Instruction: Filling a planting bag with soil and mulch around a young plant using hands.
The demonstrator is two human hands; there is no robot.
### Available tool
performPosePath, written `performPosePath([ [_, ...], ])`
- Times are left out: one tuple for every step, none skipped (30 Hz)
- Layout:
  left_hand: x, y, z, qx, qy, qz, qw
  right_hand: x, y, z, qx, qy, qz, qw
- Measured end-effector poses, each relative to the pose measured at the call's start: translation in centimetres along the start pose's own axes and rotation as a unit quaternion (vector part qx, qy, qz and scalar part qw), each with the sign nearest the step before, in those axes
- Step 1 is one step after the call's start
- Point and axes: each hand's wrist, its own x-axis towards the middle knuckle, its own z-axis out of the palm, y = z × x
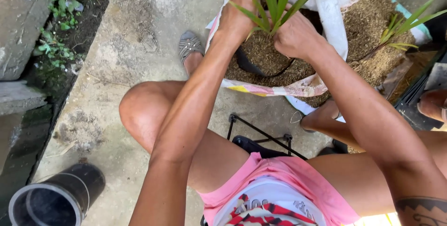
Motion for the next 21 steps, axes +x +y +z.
performPosePath([
  [0.1,-0.1,-0.2,0.077,-0.001,0.042,0.996,0.1,0.1,-0.4,0.021,0.0,0.006,1.0],
  [0.2,-0.4,-0.4,0.154,-0.001,0.085,0.984,0.2,0.1,-0.5,0.043,0.002,0.011,0.999],
  [0.9,-0.5,-0.7,0.157,-0.001,0.088,0.984,0.5,0.5,-0.6,0.04,0.005,0.012,0.999],
  [0.9,-1.1,-0.7,0.188,0.013,0.089,0.978,0.3,0.3,-0.2,0.056,-0.015,0.034,0.998],
  [0.8,-1.8,-0.7,0.219,0.026,0.091,0.971,0.1,0.2,0.2,0.071,-0.035,0.055,0.995],
  [0.2,-2.0,-0.4,0.218,0.025,0.087,0.972,-0.3,0.3,0.8,0.074,-0.037,0.056,0.995],
  [-0.4,-2.0,-0.2,0.185,0.022,0.08,0.979,-0.6,0.3,1.2,0.062,-0.055,0.061,0.995],
  [-0.6,-1.6,-0.5,0.156,0.027,0.079,0.984,0.0,0.8,1.4,0.044,-0.067,0.059,0.995],
  [-0.3,-1.8,-1.0,0.159,0.033,0.082,0.983,0.7,0.5,0.6,0.041,-0.063,0.053,0.996],
  [-0.2,-2.1,-0.9,0.185,0.032,0.092,0.978,0.6,0.0,-0.1,0.074,-0.075,0.084,0.991],
  [-0.1,-2.5,-0.8,0.21,0.032,0.103,0.972,0.4,-0.5,-0.8,0.106,-0.087,0.115,0.984],
  [0.1,-2.5,-1.0,0.211,0.032,0.107,0.971,0.0,-1.7,-1.9,0.104,-0.084,0.116,0.984],
  [0.3,-2.7,-1.3,0.231,0.042,0.076,0.969,-0.5,-2.9,-2.8,0.142,-0.011,0.126,0.982],
  [0.0,-3.2,-1.4,0.248,0.052,0.04,0.967,-1.1,-4.3,-3.6,0.183,0.057,0.133,0.972],
  [-0.2,-2.8,-1.6,0.246,0.052,0.037,0.967,-2.1,-5.4,-3.7,0.184,0.054,0.133,0.972],
  [-0.5,-2.5,-1.8,0.244,0.039,0.005,0.969,-3.3,-6.7,-3.8,0.185,0.124,0.203,0.953],
  [-0.9,-2.2,-1.9,0.242,0.025,-0.028,0.97,-4.4,-7.9,-4.0,0.184,0.193,0.272,0.925],
  [-1.0,-1.8,-1.9,0.243,0.027,-0.023,0.969,-4.2,-10.0,-4.1,0.181,0.196,0.269,0.925],
  [-1.2,-1.4,-1.9,0.259,0.003,-0.056,0.964,-4.1,-12.1,-4.2,0.312,0.223,0.381,0.841],
  [-1.7,-1.1,-1.8,0.275,-0.022,-0.091,0.957,-4.2,-14.5,-4.2,0.433,0.239,0.479,0.725],
  [-1.4,-1.4,-1.9,0.276,-0.02,-0.088,0.957,-3.6,-14.3,-2.4,0.432,0.242,0.477,0.726],
])
